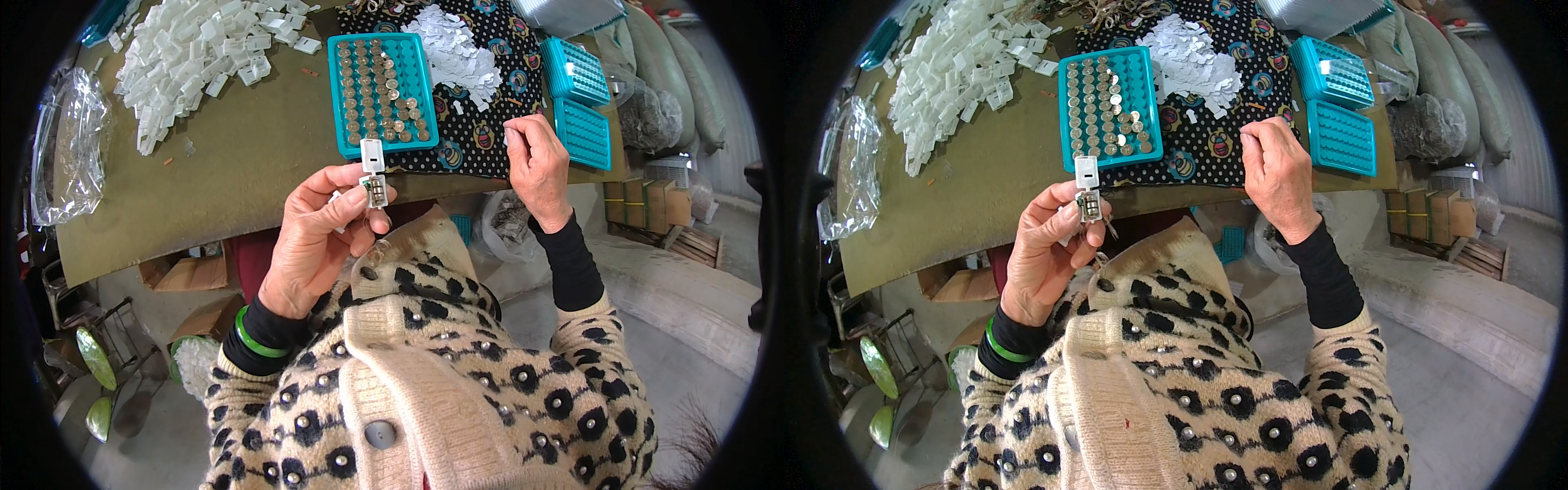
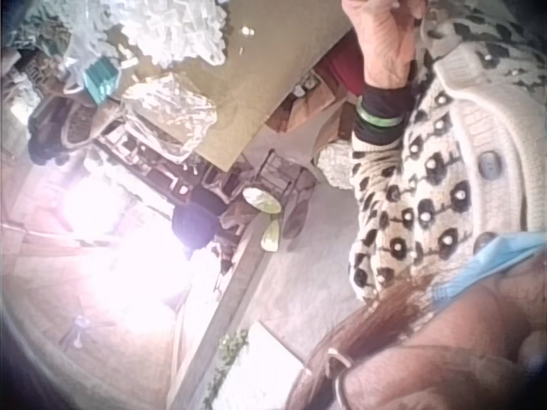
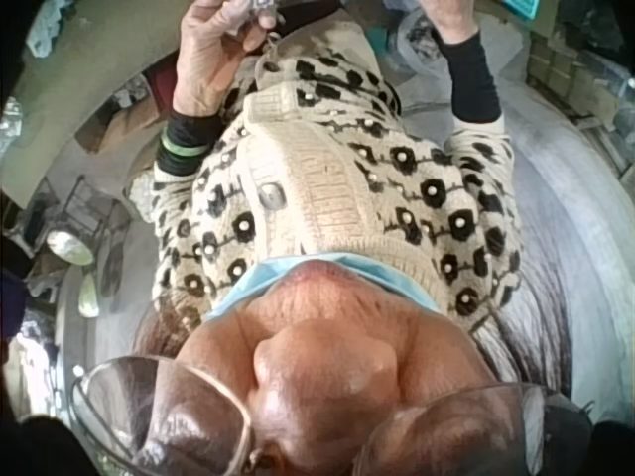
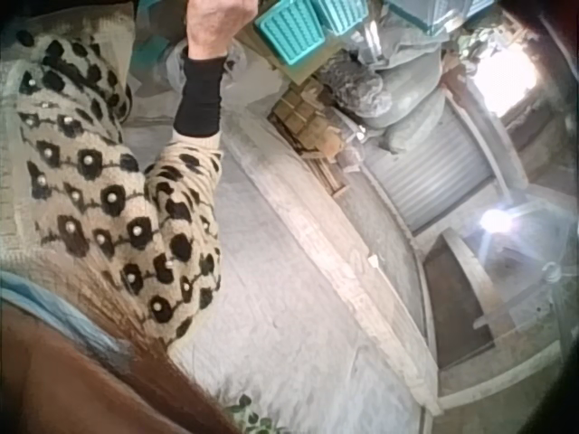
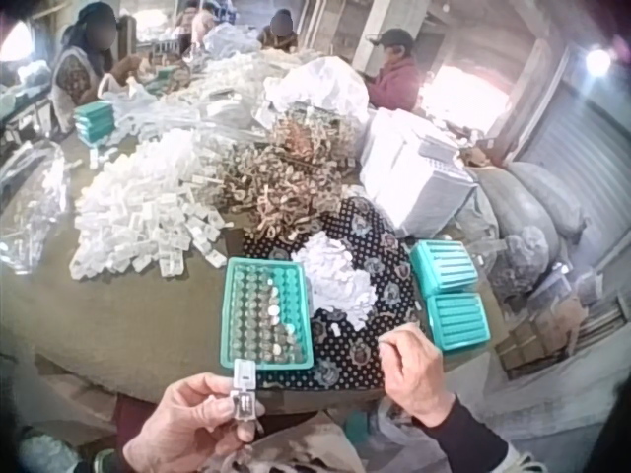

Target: The person repeatedly picks small white plastic housings and metal pins from a table, inserts the pins into the housings, and places the assembled units back on the table. The person also handles a teal tray containing small metal parts.

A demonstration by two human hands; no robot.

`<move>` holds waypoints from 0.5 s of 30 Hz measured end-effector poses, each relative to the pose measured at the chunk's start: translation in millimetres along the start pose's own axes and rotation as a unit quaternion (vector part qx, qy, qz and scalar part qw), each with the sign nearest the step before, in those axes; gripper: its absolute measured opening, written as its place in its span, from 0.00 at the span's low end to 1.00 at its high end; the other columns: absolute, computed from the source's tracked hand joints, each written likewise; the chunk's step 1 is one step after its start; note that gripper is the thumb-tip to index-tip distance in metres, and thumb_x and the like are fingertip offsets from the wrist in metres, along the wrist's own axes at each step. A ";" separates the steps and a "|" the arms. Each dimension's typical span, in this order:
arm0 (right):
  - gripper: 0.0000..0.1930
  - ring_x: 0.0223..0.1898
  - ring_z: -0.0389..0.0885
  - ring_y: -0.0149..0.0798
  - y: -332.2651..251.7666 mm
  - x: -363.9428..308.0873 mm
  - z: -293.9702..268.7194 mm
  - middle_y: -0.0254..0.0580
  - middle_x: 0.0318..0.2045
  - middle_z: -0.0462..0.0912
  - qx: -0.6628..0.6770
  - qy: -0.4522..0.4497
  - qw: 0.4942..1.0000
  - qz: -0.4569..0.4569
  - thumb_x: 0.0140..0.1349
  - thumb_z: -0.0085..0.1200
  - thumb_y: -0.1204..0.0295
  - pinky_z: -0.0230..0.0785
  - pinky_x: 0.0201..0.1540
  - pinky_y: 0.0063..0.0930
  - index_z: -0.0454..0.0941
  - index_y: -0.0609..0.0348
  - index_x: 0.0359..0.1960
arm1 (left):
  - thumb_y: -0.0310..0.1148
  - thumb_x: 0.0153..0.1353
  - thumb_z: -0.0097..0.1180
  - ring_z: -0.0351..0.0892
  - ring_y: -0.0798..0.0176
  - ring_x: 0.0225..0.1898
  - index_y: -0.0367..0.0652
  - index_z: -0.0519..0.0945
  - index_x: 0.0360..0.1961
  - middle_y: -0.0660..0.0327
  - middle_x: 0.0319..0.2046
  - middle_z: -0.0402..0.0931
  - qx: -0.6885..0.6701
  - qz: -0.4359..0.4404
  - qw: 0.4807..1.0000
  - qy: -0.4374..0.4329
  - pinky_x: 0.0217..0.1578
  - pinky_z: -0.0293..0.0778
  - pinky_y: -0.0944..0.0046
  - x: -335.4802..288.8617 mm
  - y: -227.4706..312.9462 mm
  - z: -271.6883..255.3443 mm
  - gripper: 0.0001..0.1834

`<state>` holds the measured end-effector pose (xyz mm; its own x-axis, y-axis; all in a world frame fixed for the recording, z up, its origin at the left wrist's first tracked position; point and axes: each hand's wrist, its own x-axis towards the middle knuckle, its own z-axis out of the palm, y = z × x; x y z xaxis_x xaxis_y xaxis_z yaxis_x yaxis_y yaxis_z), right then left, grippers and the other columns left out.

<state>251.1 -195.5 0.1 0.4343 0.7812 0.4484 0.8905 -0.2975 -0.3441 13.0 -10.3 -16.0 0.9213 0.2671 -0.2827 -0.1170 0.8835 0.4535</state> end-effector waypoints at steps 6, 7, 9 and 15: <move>0.03 0.33 0.80 0.49 0.6 0.7 -0.8 0.46 0.32 0.79 -0.009 -0.004 1.000 0.010 0.62 0.54 0.80 0.72 0.35 0.37 0.76 0.64 0.36 | 0.27 0.66 0.59 0.84 0.64 0.31 0.39 0.79 0.48 0.49 0.40 0.83 -0.002 0.001 1.000 0.002 0.18 0.68 0.73 -0.8 -0.6 -1.4 0.10; 0.03 0.33 0.80 0.49 -0.2 0.6 -0.9 0.46 0.32 0.79 -0.009 -0.003 1.000 0.016 0.62 0.54 0.80 0.72 0.35 0.37 0.76 0.64 0.37 | 0.27 0.66 0.59 0.84 0.64 0.31 0.39 0.79 0.48 0.49 0.40 0.83 -0.004 0.000 1.000 0.001 0.18 0.68 0.73 -1.5 -0.3 -1.8 0.10; 0.03 0.33 0.80 0.48 -2.6 0.3 -1.7 0.45 0.31 0.79 0.003 0.003 1.000 0.028 0.62 0.54 0.80 0.72 0.35 0.36 0.77 0.64 0.37 | 0.27 0.66 0.59 0.84 0.63 0.31 0.39 0.79 0.48 0.49 0.40 0.83 -0.007 0.001 1.000 -0.002 0.19 0.68 0.74 -2.9 0.7 -2.2 0.10; 0.05 0.31 0.81 0.45 -12.8 1.3 -5.6 0.45 0.31 0.80 0.082 0.001 0.990 0.115 0.61 0.54 0.82 0.72 0.33 0.32 0.79 0.63 0.38 | 0.27 0.65 0.59 0.84 0.63 0.32 0.39 0.79 0.48 0.50 0.40 0.83 -0.002 0.008 1.000 -0.007 0.19 0.67 0.74 -5.5 2.1 -2.2 0.11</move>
<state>241.0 -193.7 9.7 0.6242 0.7014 0.3440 0.7333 -0.3743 -0.5676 6.9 -9.1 -15.4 0.9240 0.2767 -0.2638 -0.1341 0.8809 0.4540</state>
